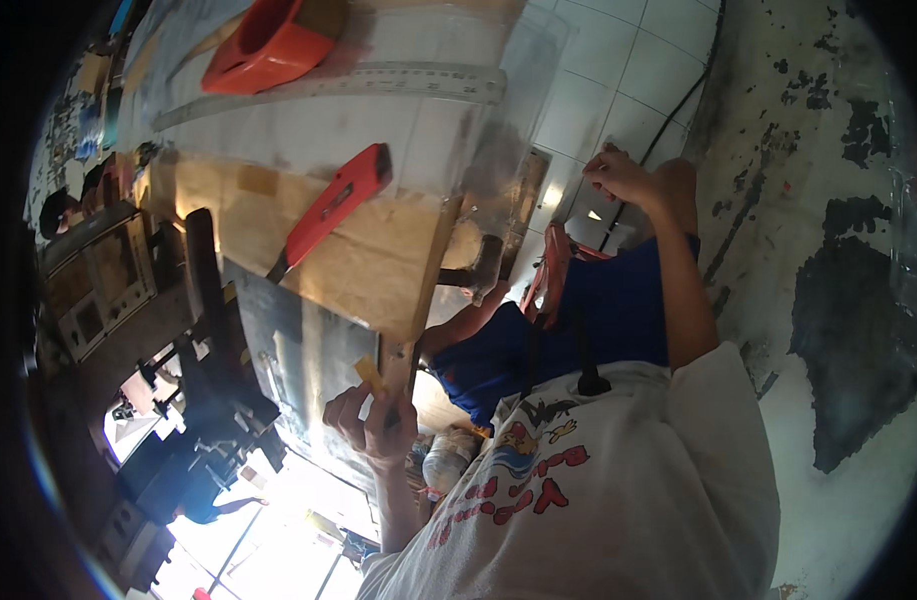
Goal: The person uses a hand-operated press on yellow plastic pieces, trims the edges with a utility knife, and applies red tape to the back of the items.
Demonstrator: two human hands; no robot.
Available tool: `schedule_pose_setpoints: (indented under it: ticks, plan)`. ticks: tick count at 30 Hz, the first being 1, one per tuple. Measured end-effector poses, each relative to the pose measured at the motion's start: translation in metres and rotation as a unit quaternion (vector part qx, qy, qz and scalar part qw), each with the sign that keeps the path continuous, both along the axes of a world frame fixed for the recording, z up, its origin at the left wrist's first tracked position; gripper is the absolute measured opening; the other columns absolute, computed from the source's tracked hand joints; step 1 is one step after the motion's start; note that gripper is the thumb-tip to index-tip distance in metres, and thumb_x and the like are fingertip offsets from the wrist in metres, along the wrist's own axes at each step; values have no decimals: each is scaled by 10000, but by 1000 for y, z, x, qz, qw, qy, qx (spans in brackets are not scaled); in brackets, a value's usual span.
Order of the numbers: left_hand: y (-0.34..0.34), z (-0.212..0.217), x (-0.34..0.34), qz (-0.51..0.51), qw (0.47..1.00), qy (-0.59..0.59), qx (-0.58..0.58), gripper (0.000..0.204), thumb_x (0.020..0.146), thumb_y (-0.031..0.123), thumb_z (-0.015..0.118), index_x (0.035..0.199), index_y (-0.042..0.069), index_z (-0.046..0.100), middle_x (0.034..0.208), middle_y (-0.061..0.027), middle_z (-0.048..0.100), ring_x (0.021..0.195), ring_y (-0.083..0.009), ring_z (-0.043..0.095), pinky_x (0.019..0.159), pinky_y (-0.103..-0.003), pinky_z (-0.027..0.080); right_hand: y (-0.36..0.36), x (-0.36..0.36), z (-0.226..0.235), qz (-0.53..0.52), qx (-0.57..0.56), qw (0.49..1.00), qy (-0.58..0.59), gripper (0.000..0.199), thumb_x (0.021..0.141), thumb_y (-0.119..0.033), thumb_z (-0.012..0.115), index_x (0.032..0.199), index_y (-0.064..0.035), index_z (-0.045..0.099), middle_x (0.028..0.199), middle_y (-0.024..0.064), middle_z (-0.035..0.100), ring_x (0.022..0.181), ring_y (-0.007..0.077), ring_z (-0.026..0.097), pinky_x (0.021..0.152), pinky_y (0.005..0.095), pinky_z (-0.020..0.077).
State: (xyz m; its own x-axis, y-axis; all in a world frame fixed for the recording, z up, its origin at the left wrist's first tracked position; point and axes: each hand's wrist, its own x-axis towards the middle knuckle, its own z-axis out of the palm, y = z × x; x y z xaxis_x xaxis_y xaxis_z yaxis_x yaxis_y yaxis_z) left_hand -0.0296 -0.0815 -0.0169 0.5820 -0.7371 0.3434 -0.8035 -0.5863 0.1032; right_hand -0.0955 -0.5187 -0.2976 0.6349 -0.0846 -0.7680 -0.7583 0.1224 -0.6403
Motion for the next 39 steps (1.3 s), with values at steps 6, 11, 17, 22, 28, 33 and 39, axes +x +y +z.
schedule_pose_setpoints:
  ticks: [6,11,17,22,28,33,39]
  plan:
    - [8,-8,-12,18,999,-26,38,464,797,272,793,1189,254,545,1148,-13,550,1038,-253,488,858,-447,391,23,-66,-88,-88,-60,994,-10,162,975,-142,589,1021,13,582,779,49,588,587,107,535,530,261,451]
    - [2,-5,-11,-40,995,-57,77,434,807,175,807,1142,81,548,1102,-135,552,997,-329,506,782,-486,448,40,-112,-123,-117,-41,992,34,181,974,-127,585,1074,23,601,800,60,615,598,117,552,552,263,473]
    - [5,-8,-13,-1,995,-49,91,477,831,312,780,1206,168,523,1168,-103,548,1061,-318,481,847,-494,406,63,-137,-236,-56,-225,972,22,189,929,-105,588,1074,-1,652,800,107,674,692,191,664,627,322,528]
    - [8,-6,-5,15,992,-79,97,440,879,325,709,1206,96,526,1176,-164,542,1080,-361,487,877,-529,405,113,-143,-331,-34,-275,942,191,530,806,-206,671,1322,-115,589,1099,151,713,982,340,689,852,429,542]
    - [-53,-30,34,70,976,-163,129,435,881,321,708,1203,85,535,1168,-168,549,1078,-365,494,885,-534,404,122,-128,-447,-112,-332,916,195,608,835,-197,559,1435,-141,474,1223,126,666,1062,291,656,891,430,486]
    - [-114,-60,68,92,959,-217,159,431,883,317,707,1200,76,543,1162,-172,554,1076,-368,500,891,-539,404,171,-123,-481,-118,-278,923,238,613,889,-351,422,1467,-147,418,1304,105,606,1163,277,588,994,454,384]
    - [-160,-89,96,97,943,-251,196,426,885,313,706,1197,66,552,1154,-176,561,1074,-372,507,898,-544,403,146,-94,-464,-89,-214,931,282,678,953,-537,258,1505,-153,351,1401,81,535,1284,260,506,1118,483,261]
